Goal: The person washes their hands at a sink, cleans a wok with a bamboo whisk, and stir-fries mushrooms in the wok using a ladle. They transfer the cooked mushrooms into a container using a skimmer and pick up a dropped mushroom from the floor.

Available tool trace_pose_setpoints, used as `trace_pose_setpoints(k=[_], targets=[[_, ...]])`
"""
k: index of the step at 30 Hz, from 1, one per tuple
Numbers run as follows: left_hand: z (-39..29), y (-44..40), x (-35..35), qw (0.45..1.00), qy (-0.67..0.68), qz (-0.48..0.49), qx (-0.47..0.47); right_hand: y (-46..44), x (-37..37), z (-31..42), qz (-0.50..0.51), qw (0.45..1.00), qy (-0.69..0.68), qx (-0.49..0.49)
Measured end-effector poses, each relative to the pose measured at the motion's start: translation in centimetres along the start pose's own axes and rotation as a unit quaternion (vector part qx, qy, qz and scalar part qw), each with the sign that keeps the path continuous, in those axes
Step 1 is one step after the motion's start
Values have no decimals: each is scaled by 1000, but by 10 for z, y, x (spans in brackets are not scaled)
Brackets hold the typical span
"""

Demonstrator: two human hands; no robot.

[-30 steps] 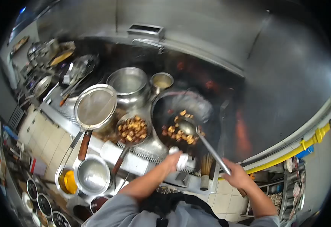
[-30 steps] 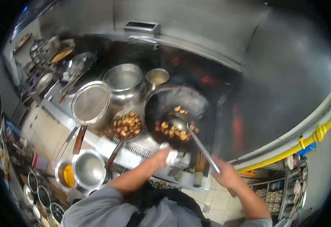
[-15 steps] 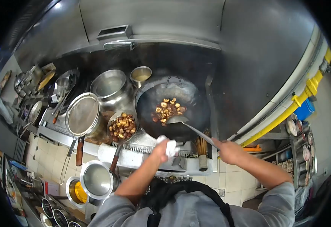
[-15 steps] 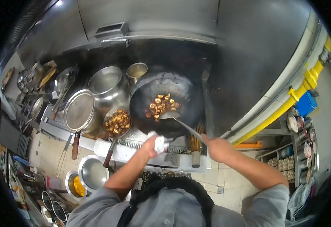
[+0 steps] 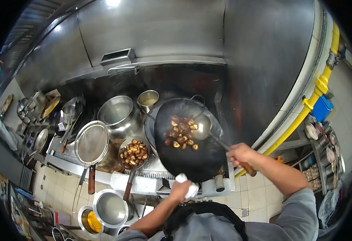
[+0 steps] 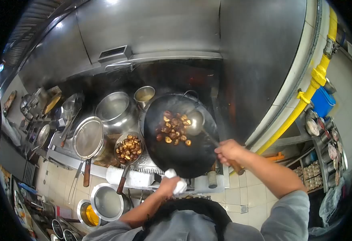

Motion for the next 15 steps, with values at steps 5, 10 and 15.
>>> trace_pose_setpoints(k=[5, 10, 15], targets=[[-21, -45, 4, 924, 334, 119, -142, -16, 81, -24, 278, 911, -291, 91], [-21, -42, -3, 896, 359, 188, -181, -16, 109, -23, 387, 828, -391, 104], [-13, -78, -2, 893, 379, 157, -187, -2, 114, 31, 378, 853, -347, 93]])
Point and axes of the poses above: each hand's wrist, its own y-axis away from the middle knuckle, its own x-axis out of the palm, z = x × y, the point moved 7 cm from there along -y, towards the middle knuckle, and after that the axes turned 12 degrees about y, right-handed, at the moved point
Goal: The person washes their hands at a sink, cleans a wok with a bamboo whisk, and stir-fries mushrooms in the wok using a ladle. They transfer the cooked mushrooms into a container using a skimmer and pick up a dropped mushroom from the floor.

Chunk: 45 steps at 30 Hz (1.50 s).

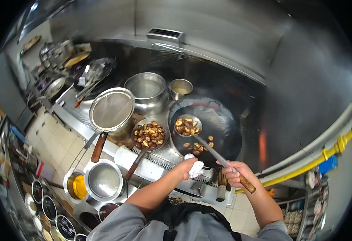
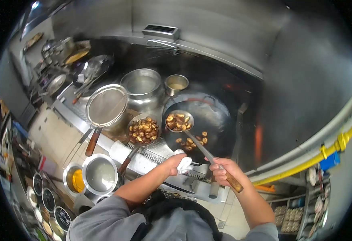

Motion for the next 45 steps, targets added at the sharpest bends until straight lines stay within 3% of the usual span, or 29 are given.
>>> trace_pose_setpoints(k=[4, 6, 8, 10, 11, 14, 16, 17, 19, 22, 23, 24, 26, 28, 29, 30, 32, 33, 34, 36, 39, 42, 44, 45], targets=[[-5, -45, -3, 1000, -3, -3, -3, -25, 42, 26, -12, 998, 53, -14], [-8, -50, 3, 1000, 10, -2, 18, -47, 60, 37, -56, 976, 205, -35], [-8, -48, 11, 999, 35, 11, 39, -73, 78, 39, -97, 962, 254, -36], [-14, -48, 3, 996, 55, 23, 61, -103, 79, 41, -183, 885, 426, -39], [-14, -54, -1, 993, 59, 78, 68, -119, 76, 34, -183, 885, 426, -35], [-18, -61, -3, 992, 52, 82, 75, -147, 82, 25, -174, 712, 680, -5], [-21, -58, 0, 993, 49, 70, 79, -160, 65, 22, -199, 451, 850, -186], [-22, -58, -1, 993, 45, 69, 81, -152, 83, 18, -196, 452, 851, -183], [-23, -58, 0, 994, 36, 62, 82, -119, 106, 18, -304, 395, 858, -126], [-29, -46, 7, 996, 9, 37, 82, -78, 98, 26, -345, 412, 826, -170], [-20, -77, -4, 994, 55, 92, 35, -59, 93, 32, -354, 465, 787, -197], [-16, -84, -23, 998, 23, 55, -11, -35, 85, 38, -360, 501, 769, -167], [-6, -57, -22, 998, 55, 34, -17, 20, 74, 48, -365, 528, 757, -126], [1, 24, 13, 1000, 16, 9, 23, 74, 48, 47, -333, 461, 807, -159], [10, 15, 8, 999, 23, 40, 5, 92, 43, 40, -372, 475, 795, -65], [16, -11, -14, 999, 41, 10, -29, 105, 36, 30, -375, 489, 786, -58], [-9, -20, -12, 1000, 21, -12, -2, 121, 28, 17, -354, 419, 836, -29], [-7, -29, -10, 999, 3, 32, -26, 130, 36, 11, -351, 405, 844, 8], [-4, -6, 7, 1000, -10, 15, -26, 134, 35, 11, -361, 406, 840, -1], [8, 22, 35, 999, -12, -11, -45, 137, 34, -5, -312, 337, 888, 8], [18, -4, 19, 999, -10, -3, -42, 89, 4, -3, -325, 348, 879, 14], [46, -33, -14, 998, 44, 49, 2, 61, -28, 18, -381, 317, 867, -45], [67, 22, 0, 1000, 29, 3, -12, 69, -31, 27, -415, 372, 828, -61], [68, 26, 5, 999, 33, 16, -17, 75, -35, 36, -419, 369, 827, -65]])
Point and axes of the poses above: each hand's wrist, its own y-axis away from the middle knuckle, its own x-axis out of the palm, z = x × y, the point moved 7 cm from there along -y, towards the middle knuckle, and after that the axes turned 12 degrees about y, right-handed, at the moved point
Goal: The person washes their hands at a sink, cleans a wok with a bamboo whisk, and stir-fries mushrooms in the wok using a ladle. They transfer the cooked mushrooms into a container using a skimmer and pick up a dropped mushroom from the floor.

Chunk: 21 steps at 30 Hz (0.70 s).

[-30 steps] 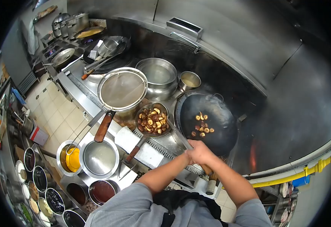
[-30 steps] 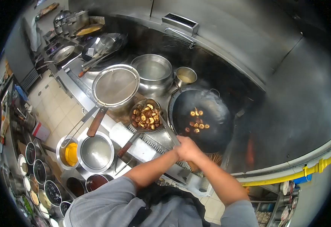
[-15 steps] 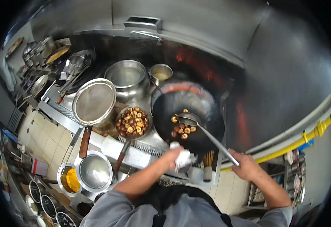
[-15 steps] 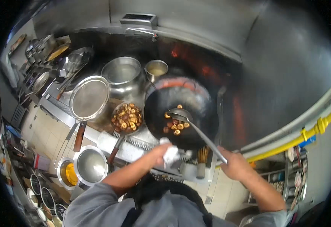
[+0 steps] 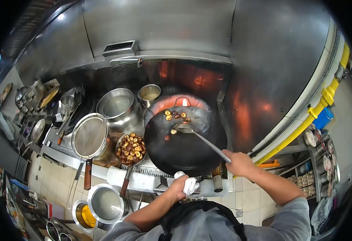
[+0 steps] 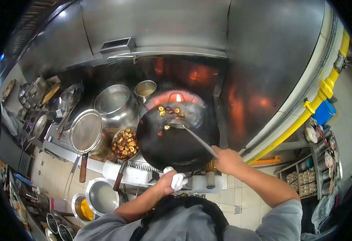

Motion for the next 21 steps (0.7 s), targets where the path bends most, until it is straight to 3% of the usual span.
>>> trace_pose_setpoints(k=[3, 5, 7, 9, 11, 12, 13, 15, 17, 19, 21], targets=[[-22, -14, 15, 998, 41, 36, -17, -4, -12, -34, -75, 989, -116, -60], [-44, -27, 15, 999, -22, 13, 30, 3, -25, -41, 136, 931, -318, 114], [-34, -31, -6, 991, -90, -55, 86, 1, -22, -52, 128, 907, -374, 141], [-12, -27, -40, 935, -242, -180, 185, -3, -7, -66, 129, 853, -463, 203], [3, 25, 8, 919, -315, -151, 183, -13, 3, -49, 135, 834, -499, 195], [0, 21, 13, 884, -399, -113, 214, -15, 11, -35, 153, 814, -528, 188], [2, 12, 16, 944, -232, -141, 189, -17, 18, -16, 189, 772, -585, 164], [-8, -20, 12, 991, -79, -73, 84, -18, 34, 15, 239, 656, -698, 162], [-26, -20, 21, 999, -33, 28, 2, -18, 63, 38, 335, 492, -788, 160], [-37, -10, 17, 998, -42, -10, 52, -14, 70, 56, 381, 414, -823, 79], [-31, -5, 3, 1000, -20, 15, -7, -13, 83, 63, 405, 364, -837, 59]])
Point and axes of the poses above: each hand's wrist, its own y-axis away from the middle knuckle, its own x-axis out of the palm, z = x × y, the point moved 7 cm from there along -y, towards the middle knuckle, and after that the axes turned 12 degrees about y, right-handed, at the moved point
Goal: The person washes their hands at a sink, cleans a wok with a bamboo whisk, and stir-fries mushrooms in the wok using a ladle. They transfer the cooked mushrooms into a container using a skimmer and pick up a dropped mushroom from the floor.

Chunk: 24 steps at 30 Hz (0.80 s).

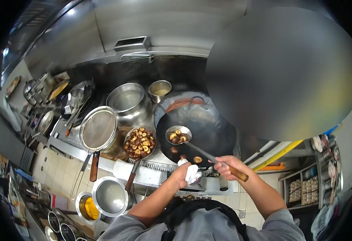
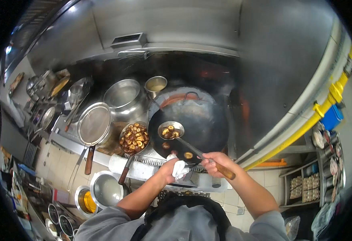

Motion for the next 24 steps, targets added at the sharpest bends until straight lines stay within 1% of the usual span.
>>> trace_pose_setpoints(k=[2, 4, 5, 6, 7, 9, 10, 11, 12, 13, 14, 15, 16, 17, 18, 19, 20, 21, 22, 24], targets=[[-8, 0, -1, 1000, 1, 1, 7, 0, 12, -2, -3, 1000, 4, 16], [-24, -8, -5, 999, -6, -21, 29, 6, 36, 13, -40, 996, 74, -17], [-32, -12, -1, 999, -4, 18, 30, 6, 49, 18, -45, 994, 95, -13], [-37, -35, -15, 999, -16, 12, 27, 2, 63, 22, -41, 993, 109, 0], [-41, -45, -18, 999, -13, 2, 33, -2, 76, 30, -46, 989, 140, -12], [-50, -57, -16, 999, -18, -8, 46, -15, 103, 42, -57, 977, 202, -32], [-53, -64, -13, 998, -28, -7, 53, -27, 115, 44, -56, 975, 211, -24], [-56, -66, -1, 998, -20, 34, 51, -39, 123, 49, -94, 951, 291, -39], [-58, -66, 4, 996, 7, 38, 82, -51, 129, 53, -131, 919, 367, -54], [-60, -28, 25, 996, -11, 30, 88, -66, 134, 53, -136, 899, 411, -61], [-63, -1, 35, 995, -29, 22, 93, -80, 139, 48, -135, 898, 414, -55], [-63, -17, 16, 995, -24, 21, 95, -93, 144, 45, -155, 844, 512, -48], [-59, -47, -1, 987, 19, 143, 67, -105, 143, 46, -171, 778, 603, -42], [-56, -57, -5, 977, 42, 203, 53, -122, 127, 46, -159, 726, 668, -47], [-53, -66, -10, 962, 65, 262, 35, -123, 121, 36, -159, 726, 668, -43], [-54, -74, -13, 967, 41, 240, 71, -119, 126, 38, -197, 587, 775, -124], [-58, -76, -12, 970, 17, 218, 108, -112, 154, 41, -226, 425, 853, -202], [-61, -77, -10, 970, 5, 206, 125, -101, 155, 39, -278, 449, 841, -118], [-64, -74, -6, 971, -8, 194, 142, -95, 156, 38, -279, 449, 841, -117], [-65, -53, 3, 996, 6, 13, 87, -77, 146, 43, -321, 434, 831, -133]])
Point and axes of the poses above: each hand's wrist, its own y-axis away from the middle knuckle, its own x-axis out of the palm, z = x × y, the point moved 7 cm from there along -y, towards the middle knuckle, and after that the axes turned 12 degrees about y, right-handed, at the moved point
